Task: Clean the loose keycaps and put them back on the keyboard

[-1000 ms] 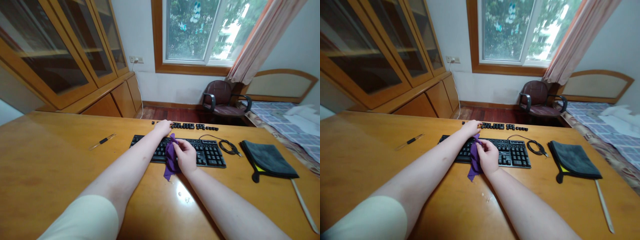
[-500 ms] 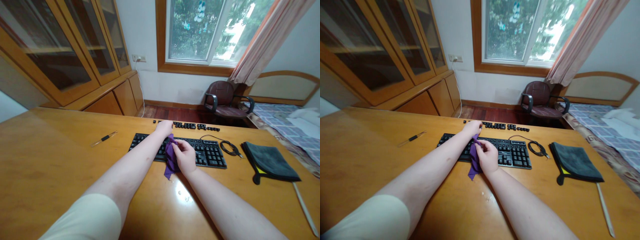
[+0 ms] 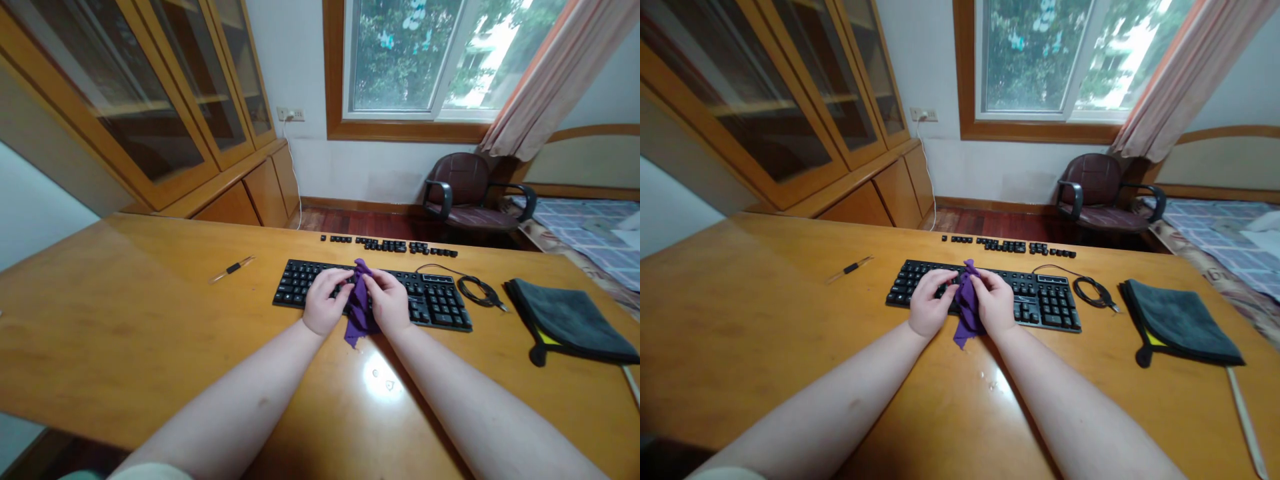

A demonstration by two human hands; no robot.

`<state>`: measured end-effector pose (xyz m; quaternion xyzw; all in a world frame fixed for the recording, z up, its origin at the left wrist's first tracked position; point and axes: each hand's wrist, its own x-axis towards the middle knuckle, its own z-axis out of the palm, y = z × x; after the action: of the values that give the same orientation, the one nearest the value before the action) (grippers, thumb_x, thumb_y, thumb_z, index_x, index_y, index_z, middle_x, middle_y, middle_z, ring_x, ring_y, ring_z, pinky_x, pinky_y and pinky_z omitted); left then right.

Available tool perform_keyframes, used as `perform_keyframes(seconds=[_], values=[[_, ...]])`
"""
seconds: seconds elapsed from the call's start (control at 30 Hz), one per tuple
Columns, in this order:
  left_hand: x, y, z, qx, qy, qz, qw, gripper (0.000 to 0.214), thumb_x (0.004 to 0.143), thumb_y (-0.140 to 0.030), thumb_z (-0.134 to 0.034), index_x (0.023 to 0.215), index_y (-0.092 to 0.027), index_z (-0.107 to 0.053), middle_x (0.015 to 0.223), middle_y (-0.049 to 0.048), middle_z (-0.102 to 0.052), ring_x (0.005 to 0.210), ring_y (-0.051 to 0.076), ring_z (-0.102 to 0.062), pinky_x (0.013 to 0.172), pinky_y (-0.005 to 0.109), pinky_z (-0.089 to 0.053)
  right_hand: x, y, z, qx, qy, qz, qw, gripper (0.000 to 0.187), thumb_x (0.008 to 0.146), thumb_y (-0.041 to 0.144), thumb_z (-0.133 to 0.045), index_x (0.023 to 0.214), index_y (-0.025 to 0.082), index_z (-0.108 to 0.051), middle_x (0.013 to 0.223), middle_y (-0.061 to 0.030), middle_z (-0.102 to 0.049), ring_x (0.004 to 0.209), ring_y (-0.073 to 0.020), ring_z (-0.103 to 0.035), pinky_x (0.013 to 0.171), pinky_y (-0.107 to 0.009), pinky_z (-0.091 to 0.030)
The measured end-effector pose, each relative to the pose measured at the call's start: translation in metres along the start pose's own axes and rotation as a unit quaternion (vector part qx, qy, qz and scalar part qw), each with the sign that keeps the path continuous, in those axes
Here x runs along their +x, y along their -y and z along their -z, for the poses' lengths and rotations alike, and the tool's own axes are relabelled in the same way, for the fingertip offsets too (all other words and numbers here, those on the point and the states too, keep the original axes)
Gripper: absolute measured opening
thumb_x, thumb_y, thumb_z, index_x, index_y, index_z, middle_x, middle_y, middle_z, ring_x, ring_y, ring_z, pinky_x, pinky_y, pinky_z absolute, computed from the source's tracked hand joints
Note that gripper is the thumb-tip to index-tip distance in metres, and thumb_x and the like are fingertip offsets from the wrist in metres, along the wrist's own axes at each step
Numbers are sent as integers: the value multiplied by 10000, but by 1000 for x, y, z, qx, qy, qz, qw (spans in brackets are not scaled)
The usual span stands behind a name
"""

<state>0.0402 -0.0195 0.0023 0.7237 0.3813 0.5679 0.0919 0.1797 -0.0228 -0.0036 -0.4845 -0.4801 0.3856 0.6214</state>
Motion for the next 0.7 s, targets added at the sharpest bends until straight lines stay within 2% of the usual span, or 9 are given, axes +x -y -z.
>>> perform_keyframes(seconds=[0.1, 0.23, 0.37, 0.47, 0.6, 0.7], values=[[-1, 4, -2, -12, 14, -9, 1000, 225, 821, -194, -566, 1036, -220, -628, 974, 43, -668, 903, 152, -611, 857, 316, -498, 1, 1, 2, -5, 6, 7, 1000, 189, 762, 327, -612, 857, 191, -703, 869, -39, -719, 821, -193, -644, 805, -335, -479], [0, 13, -5, -42, 43, 49, 997, 333, 812, -227, -585, 1145, -222, -581, 996, 47, -687, 851, 152, -644, 830, 311, -522, 3, 3, 4, -2, 28, 14, 1000, 210, 797, 342, -577, 878, 197, -706, 908, -45, -708, 849, -197, -629, 831, -342, -462], [1, 16, -6, -58, 70, 79, 993, 245, 805, -241, -597, 1045, -222, -644, 987, 41, -699, 884, 159, -654, 851, 311, -519, 5, 4, 6, -10, 80, 61, 995, 216, 835, 332, -533, 884, 210, -705, 916, -44, -673, 884, -194, -598, 856, -332, -436], [4, 15, -7, -54, 54, 66, 995, 183, 803, -230, -601, 972, -220, -672, 949, 33, -704, 878, 151, -649, 854, 307, -514, 6, 4, 6, 1, 94, 71, 993, 220, 844, 323, -516, 859, 210, -703, 883, -43, -648, 872, -190, -582, 845, -324, -432], [9, 13, -5, -63, 29, 36, 997, 157, 812, -213, -588, 938, -213, -681, 939, 40, -687, 909, 151, -628, 865, 313, -505, 7, 1, 7, 28, 142, 60, 988, 190, 810, 293, -554, 908, 226, -702, 921, -35, -644, 912, -191, -573, 869, -331, -424], [9, 13, -5, -68, 29, 57, 996, 174, 810, -210, -589, 959, -206, -677, 942, 44, -689, 892, 148, -631, 850, 306, -512, 8, -3, 7, 22, 139, 53, 989, 215, 765, 285, -610, 955, 241, -701, 910, -26, -638, 891, -183, -573, 863, -339, -431]])
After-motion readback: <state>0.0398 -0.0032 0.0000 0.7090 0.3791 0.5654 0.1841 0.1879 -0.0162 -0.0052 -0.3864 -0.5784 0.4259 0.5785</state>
